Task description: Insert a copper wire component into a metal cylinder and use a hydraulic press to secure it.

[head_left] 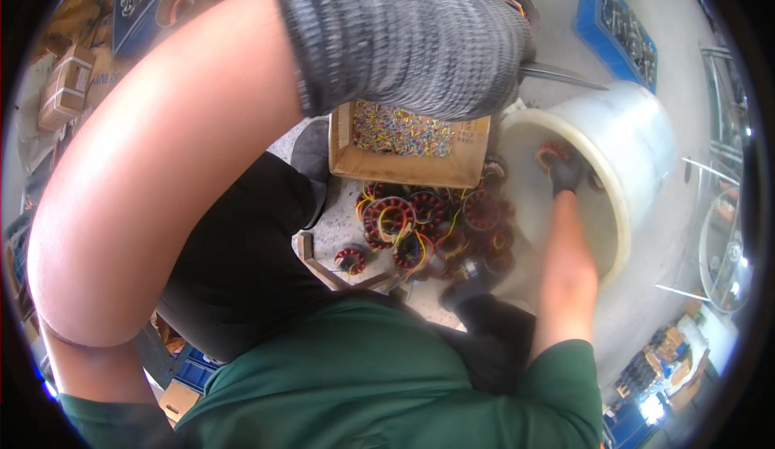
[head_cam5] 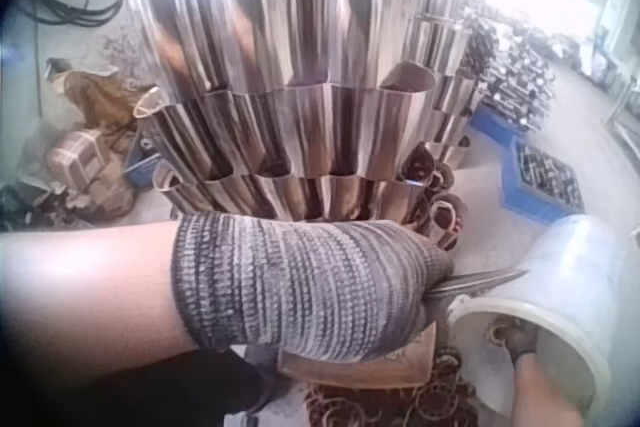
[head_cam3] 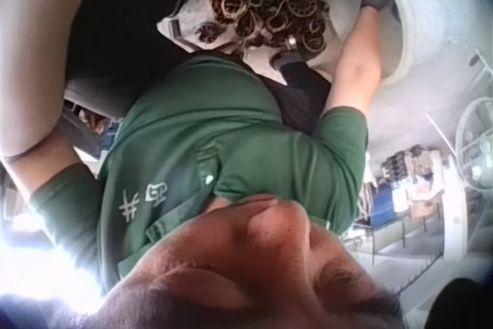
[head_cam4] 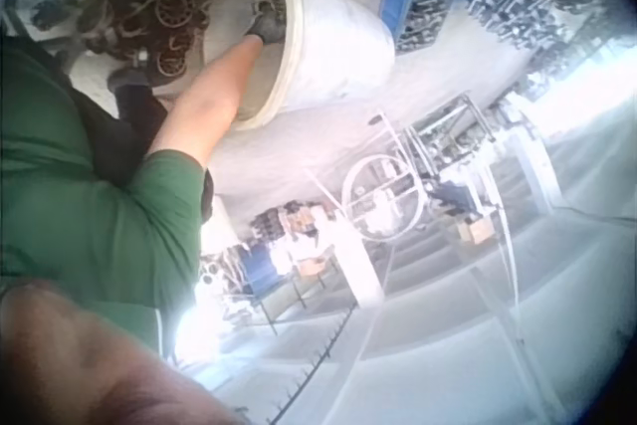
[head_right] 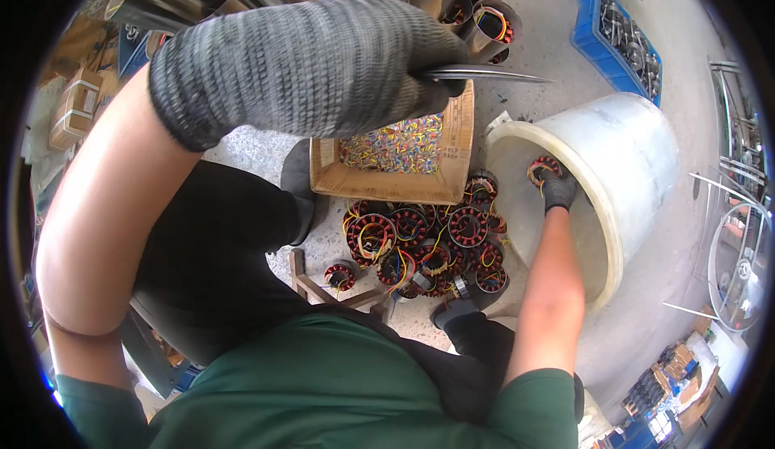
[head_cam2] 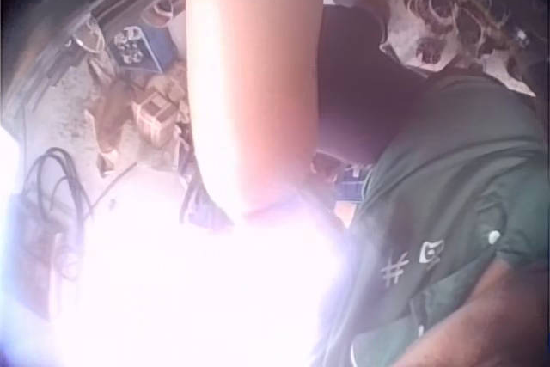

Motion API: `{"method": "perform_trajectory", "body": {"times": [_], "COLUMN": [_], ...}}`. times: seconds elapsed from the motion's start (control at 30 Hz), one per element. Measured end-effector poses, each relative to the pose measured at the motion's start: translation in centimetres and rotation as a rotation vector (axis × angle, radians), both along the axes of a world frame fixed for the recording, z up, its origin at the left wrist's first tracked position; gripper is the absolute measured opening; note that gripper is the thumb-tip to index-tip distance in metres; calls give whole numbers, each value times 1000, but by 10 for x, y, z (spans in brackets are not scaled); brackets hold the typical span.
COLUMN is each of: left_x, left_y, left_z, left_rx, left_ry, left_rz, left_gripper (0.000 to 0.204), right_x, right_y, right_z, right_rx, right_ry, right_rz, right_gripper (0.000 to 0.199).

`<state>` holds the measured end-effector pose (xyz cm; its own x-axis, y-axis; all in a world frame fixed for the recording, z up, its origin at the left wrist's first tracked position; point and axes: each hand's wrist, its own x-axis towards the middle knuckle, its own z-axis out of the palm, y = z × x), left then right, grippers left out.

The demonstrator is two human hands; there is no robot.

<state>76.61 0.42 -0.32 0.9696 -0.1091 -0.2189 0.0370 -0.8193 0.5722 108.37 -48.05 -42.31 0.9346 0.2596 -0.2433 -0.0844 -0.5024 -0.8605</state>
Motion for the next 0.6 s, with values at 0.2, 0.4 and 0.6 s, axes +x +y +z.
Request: {"method": "perform_trajectory", "body": {"times": [0.2, 0.4, 0.6], "left_x": [-7, -32, -57], "left_y": [-13, -11, -15], "left_z": [38, 16, -6], "left_rx": [44, 17, -29], "left_ry": [53, -176, -159], "left_rz": [85, -1, -21], "left_gripper": [31, 28, 28], "right_x": [-88, -212, -311], "right_y": [48, 103, 173], "right_z": [97, 203, 274], "right_rx": [-355, -551, -599], "right_ry": [-85, -189, 93], "right_rz": [348, 780, 834], "right_gripper": [68, 82, 83]}}
